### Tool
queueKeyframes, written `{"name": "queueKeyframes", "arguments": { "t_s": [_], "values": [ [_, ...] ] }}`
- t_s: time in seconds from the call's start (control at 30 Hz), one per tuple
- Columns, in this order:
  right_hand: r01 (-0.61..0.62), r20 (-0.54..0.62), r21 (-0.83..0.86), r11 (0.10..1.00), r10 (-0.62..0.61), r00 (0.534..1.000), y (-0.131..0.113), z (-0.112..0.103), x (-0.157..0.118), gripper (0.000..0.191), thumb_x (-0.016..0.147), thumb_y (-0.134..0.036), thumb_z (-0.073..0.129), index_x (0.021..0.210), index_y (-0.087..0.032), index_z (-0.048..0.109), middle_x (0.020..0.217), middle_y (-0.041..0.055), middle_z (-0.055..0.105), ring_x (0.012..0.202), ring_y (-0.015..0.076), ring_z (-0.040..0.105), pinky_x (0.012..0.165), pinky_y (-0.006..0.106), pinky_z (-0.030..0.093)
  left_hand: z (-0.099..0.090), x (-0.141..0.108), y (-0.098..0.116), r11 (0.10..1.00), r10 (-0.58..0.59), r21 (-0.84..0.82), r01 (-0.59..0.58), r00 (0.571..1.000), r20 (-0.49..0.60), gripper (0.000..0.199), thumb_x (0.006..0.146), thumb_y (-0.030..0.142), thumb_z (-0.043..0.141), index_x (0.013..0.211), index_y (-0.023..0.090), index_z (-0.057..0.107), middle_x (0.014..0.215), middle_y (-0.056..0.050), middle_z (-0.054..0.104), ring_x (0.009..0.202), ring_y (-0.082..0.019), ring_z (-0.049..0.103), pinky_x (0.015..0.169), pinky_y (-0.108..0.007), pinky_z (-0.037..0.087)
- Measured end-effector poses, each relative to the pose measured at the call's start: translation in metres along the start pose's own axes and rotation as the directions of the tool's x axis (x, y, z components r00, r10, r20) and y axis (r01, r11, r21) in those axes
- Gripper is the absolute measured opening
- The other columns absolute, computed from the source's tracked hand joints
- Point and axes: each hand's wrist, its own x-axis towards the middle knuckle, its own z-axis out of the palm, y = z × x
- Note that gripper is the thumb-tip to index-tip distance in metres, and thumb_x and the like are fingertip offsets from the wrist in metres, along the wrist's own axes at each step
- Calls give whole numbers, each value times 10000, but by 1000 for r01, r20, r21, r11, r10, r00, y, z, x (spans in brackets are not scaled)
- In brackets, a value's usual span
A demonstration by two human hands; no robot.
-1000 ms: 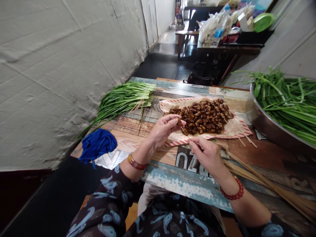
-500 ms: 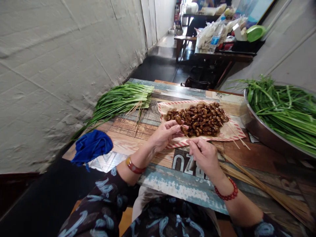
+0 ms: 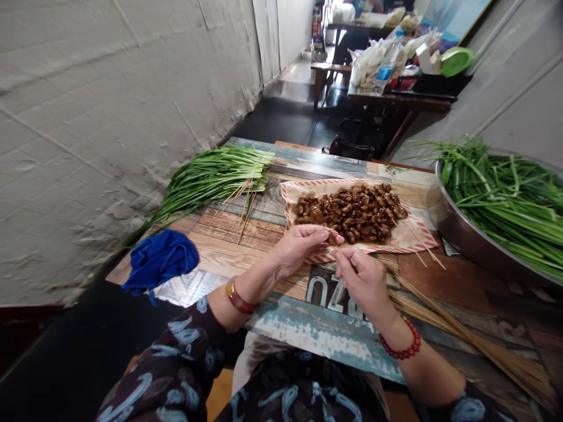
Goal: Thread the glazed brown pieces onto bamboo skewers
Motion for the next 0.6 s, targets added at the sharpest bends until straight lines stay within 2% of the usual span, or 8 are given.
{"name": "queueKeyframes", "arguments": {
  "t_s": [0.17,0.37,0.47,0.6],
  "values": [
    [-11,-1,12,1000,11,1000,-1,-1,0,221,948,-327,490,829,-208,632,563,-36,584,489,112,557,483,224,410,-2,1,-1,1000,13,19,-13,1000,-10,381,721,364,784,1017,132,719,1065,-130,718,813,-148,665,782,-287,503],
    [35,-8,-31,999,-36,999,-3,-1,0,223,947,-312,491,792,-213,616,551,-38,587,486,113,562,484,224,407,-7,3,15,969,242,-13,-246,961,-135,423,742,355,767,1113,174,675,1015,-107,733,878,-162,677,860,-310,471],
    [68,2,-59,996,-68,998,-4,-1,0,227,950,-291,487,775,-215,608,547,-44,578,498,112,566,510,225,411,-9,3,19,958,282,-3,-286,945,-168,368,736,333,770,1055,169,690,973,-96,742,853,-163,681,838,-303,467],
    [83,5,-77,994,-83,997,-3,0,-1,241,950,-281,489,746,-215,597,542,-49,571,504,111,564,532,228,410,-8,3,18,960,275,-8,-281,942,-192,309,714,304,785,968,149,702,900,-79,746,813,-155,682,833,-299,462]
  ]
}}
